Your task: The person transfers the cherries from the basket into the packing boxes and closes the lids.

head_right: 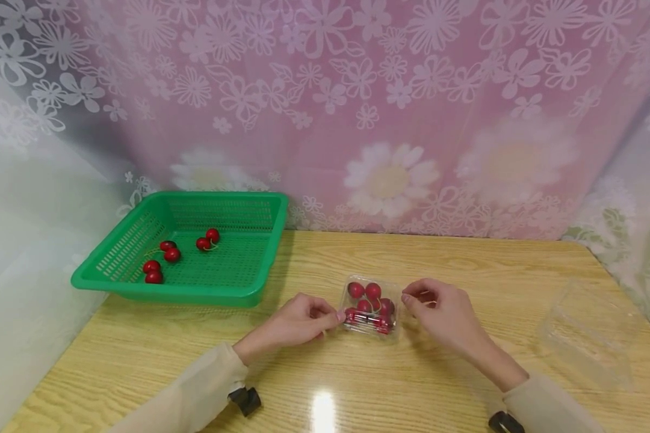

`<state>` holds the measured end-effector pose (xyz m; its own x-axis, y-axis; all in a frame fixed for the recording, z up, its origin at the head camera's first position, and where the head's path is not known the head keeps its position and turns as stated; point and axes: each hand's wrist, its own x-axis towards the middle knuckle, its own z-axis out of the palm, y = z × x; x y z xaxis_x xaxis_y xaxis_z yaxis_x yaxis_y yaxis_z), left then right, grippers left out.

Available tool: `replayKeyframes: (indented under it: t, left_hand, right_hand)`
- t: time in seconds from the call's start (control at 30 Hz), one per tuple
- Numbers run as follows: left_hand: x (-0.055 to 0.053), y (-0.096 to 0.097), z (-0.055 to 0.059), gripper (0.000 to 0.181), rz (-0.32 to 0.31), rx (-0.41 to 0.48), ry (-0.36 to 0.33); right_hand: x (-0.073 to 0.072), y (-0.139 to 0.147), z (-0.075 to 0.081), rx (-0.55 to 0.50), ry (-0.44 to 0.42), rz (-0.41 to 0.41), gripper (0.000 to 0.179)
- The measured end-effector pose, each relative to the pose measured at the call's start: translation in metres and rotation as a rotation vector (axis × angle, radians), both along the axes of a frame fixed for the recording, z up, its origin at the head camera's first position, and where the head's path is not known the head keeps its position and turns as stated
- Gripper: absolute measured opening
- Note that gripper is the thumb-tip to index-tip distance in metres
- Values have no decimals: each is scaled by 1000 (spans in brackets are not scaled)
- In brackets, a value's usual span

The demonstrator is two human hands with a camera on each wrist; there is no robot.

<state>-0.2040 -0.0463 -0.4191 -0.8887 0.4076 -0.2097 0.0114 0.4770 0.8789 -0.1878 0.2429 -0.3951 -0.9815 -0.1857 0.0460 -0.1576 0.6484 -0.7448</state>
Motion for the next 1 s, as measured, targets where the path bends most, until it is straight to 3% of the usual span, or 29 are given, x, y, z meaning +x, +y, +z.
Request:
replayKeyframes:
  t: [0.1,0.2,0.3,0.43,0.6,0.83,1.0]
  left_hand:
    - [0,0,0,29,4,-11,-7]
    - [1,0,0,26,7,-26,-28]
    - [2,1,0,25,8,-18,-65]
    - [3,2,1,24,-4,26,-118]
    - [4,2,3,23,-21,63,-170]
    - [3,5,5,24,-32,81,-259]
    - [3,9,5,25,-36,71,-276]
  right_hand:
    - [-3,6,3,3,-206,9,30]
    - [-6,13,3,-65,-420,99,34]
    - [-6,15,-2,-156,-529,181,37]
    - [-4,15,-8,-238,-565,223,38]
    - [-2,13,-11,-248,-567,231,36]
    - [-2,8,-16,-269,-572,198,33]
    - [-2,3,-17,-271,-577,181,30]
